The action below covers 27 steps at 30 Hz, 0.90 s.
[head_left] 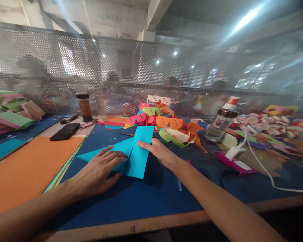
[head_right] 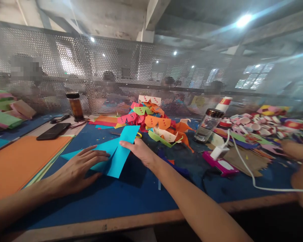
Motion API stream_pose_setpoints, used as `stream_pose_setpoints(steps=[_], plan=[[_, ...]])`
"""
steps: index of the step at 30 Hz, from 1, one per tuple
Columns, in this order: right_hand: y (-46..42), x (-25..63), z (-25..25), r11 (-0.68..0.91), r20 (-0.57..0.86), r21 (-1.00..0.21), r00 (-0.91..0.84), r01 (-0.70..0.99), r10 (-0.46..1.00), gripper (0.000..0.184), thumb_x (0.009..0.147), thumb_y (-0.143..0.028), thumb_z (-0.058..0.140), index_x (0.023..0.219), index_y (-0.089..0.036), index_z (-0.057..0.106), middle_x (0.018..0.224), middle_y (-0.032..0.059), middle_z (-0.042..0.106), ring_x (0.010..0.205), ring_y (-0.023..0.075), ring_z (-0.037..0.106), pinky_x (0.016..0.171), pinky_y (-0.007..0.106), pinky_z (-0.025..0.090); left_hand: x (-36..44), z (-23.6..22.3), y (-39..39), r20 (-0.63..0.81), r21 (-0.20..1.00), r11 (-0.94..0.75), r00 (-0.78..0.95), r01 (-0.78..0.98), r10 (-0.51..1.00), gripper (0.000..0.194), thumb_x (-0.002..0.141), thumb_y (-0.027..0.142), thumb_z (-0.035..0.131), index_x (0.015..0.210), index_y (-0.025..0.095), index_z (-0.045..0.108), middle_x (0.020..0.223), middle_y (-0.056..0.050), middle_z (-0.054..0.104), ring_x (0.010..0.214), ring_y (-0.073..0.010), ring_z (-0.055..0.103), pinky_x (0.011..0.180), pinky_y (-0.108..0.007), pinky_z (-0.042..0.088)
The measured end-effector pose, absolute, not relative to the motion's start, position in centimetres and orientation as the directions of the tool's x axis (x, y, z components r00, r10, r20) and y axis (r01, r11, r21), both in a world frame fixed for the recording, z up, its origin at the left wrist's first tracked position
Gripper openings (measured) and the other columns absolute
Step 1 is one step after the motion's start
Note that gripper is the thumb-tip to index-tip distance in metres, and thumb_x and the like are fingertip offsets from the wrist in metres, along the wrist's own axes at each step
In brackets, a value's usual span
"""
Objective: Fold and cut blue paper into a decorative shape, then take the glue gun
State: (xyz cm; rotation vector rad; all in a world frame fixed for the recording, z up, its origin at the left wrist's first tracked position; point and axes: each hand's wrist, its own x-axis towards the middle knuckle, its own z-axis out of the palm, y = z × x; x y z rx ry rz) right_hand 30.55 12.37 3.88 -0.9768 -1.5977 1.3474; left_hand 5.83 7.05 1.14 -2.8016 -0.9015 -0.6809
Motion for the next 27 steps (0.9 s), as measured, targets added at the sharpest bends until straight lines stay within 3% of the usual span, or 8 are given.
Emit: stream_pose_setpoints(steps=[6,12,16,21,27], plan=[[11.6,30.0,4.7,0.041,0.085,-0.988,-0.302,-0.147,0.949,0.035,0.069,-0.044,0.08,0.073,-0.019,0.056,0.073,-0.0015,0.061,0.067,0.0145,0.054,0.068,0.03,0.046,5.9,1.9,6.8,0.545,-0.012,-0.818,0.69,0.575,0.477,0.031,0.096,0.024,0.055,0.126,0.02,0.052,0.123,-0.009,0.066,0.12,-0.0226,0.06,0.11,-0.051,0.042],[10.9,29.6,5.3,-0.04,0.068,-0.958,-0.365,-0.283,0.929,0.039,0.072,-0.043,0.081,0.094,-0.018,0.06,0.085,0.0042,0.068,0.081,0.0209,0.063,0.078,0.036,0.053,6.1,1.8,6.8,0.555,-0.053,-0.797,0.681,0.602,0.477,0.048,0.091,0.04,0.064,0.131,0.019,0.048,0.138,-0.015,0.057,0.128,-0.0292,0.053,0.11,-0.055,0.041],[10.8,29.5,5.4,-0.065,0.08,-0.944,-0.412,-0.325,0.908,0.041,0.072,-0.042,0.082,0.097,-0.018,0.059,0.088,0.0059,0.069,0.086,0.0223,0.064,0.084,0.038,0.054,6.0,1.6,6.9,0.612,-0.061,-0.779,0.639,0.625,0.465,0.039,0.092,0.028,0.06,0.128,0.018,0.048,0.134,-0.015,0.059,0.129,-0.0283,0.053,0.11,-0.054,0.042],[10.7,29.7,5.4,-0.073,0.076,-0.949,-0.445,-0.308,0.892,0.04,0.073,-0.044,0.08,0.096,-0.018,0.058,0.088,0.0067,0.068,0.081,0.0217,0.063,0.078,0.038,0.056,5.3,2.2,7.0,0.666,-0.097,-0.795,0.633,0.599,0.395,0.033,0.091,0.01,0.051,0.123,0.017,0.051,0.122,-0.014,0.065,0.117,-0.0256,0.06,0.106,-0.052,0.046],[10.8,29.9,5.1,-0.058,0.091,-0.96,-0.499,-0.274,0.862,0.031,0.075,-0.041,0.079,0.086,-0.018,0.06,0.083,0.0038,0.065,0.074,0.0178,0.062,0.072,0.034,0.055,4.2,3.4,7.2,0.751,-0.11,-0.768,0.559,0.631,0.352,0.032,0.093,0.009,0.053,0.123,0.019,0.054,0.115,-0.011,0.07,0.11,-0.0242,0.064,0.102,-0.046,0.048]])
